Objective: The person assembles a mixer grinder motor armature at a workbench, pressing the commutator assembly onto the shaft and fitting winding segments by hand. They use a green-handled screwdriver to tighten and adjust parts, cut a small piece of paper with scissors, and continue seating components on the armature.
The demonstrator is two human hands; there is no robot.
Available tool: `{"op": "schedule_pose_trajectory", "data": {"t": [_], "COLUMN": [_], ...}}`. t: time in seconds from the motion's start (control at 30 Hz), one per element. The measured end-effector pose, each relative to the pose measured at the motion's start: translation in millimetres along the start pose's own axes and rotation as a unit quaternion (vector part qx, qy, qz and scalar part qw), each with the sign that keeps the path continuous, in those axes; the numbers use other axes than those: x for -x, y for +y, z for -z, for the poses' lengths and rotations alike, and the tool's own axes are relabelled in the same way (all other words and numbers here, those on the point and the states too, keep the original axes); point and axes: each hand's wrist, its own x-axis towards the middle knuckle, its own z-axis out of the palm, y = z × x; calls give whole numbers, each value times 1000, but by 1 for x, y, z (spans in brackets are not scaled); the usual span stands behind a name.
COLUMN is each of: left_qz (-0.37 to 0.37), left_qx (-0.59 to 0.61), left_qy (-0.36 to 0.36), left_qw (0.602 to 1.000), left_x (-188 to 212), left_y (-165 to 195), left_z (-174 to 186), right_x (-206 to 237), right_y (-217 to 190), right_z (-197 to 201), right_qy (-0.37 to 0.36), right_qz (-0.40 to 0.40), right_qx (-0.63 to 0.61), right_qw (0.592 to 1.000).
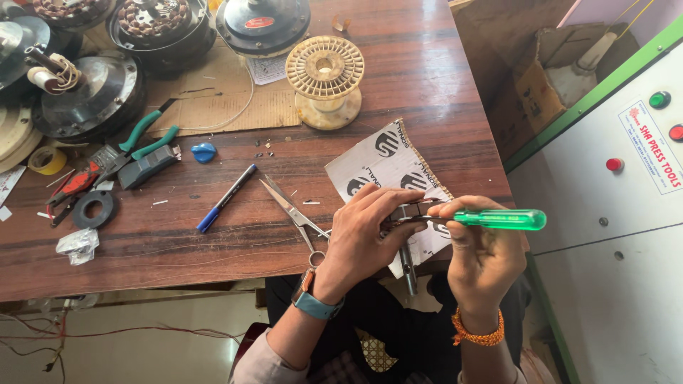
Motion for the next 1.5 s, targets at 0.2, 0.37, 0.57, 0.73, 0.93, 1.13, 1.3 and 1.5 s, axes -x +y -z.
{"op": "schedule_pose_trajectory", "data": {"t": [0.2,0.37,0.57,0.73,0.93,1.13,1.3,1.5], "left_qz": [2,-6,-17,-20,-7,19,0,4], "left_qx": [-1,-9,-4,0,-15,9,5,13], "left_qy": [7,0,-18,7,29,-9,-5,11], "left_qw": [1000,1000,1000,1000,999,1000,1000,1000], "left_x": [1,0,4,8,20,28,36,41], "left_y": [-4,-6,0,2,5,4,10,8], "left_z": [-3,-7,-4,-3,-12,-15,-21,-23], "right_x": [12,16,9,10,25,33,38,49], "right_y": [9,13,7,7,20,19,18,13], "right_z": [-3,1,8,11,11,30,39,52], "right_qy": [27,17,4,-24,9,73,92,66], "right_qz": [15,37,46,59,71,10,22,34], "right_qx": [7,6,47,76,-10,-159,-109,-12], "right_qw": [1000,999,998,995,997,985,990,997]}}
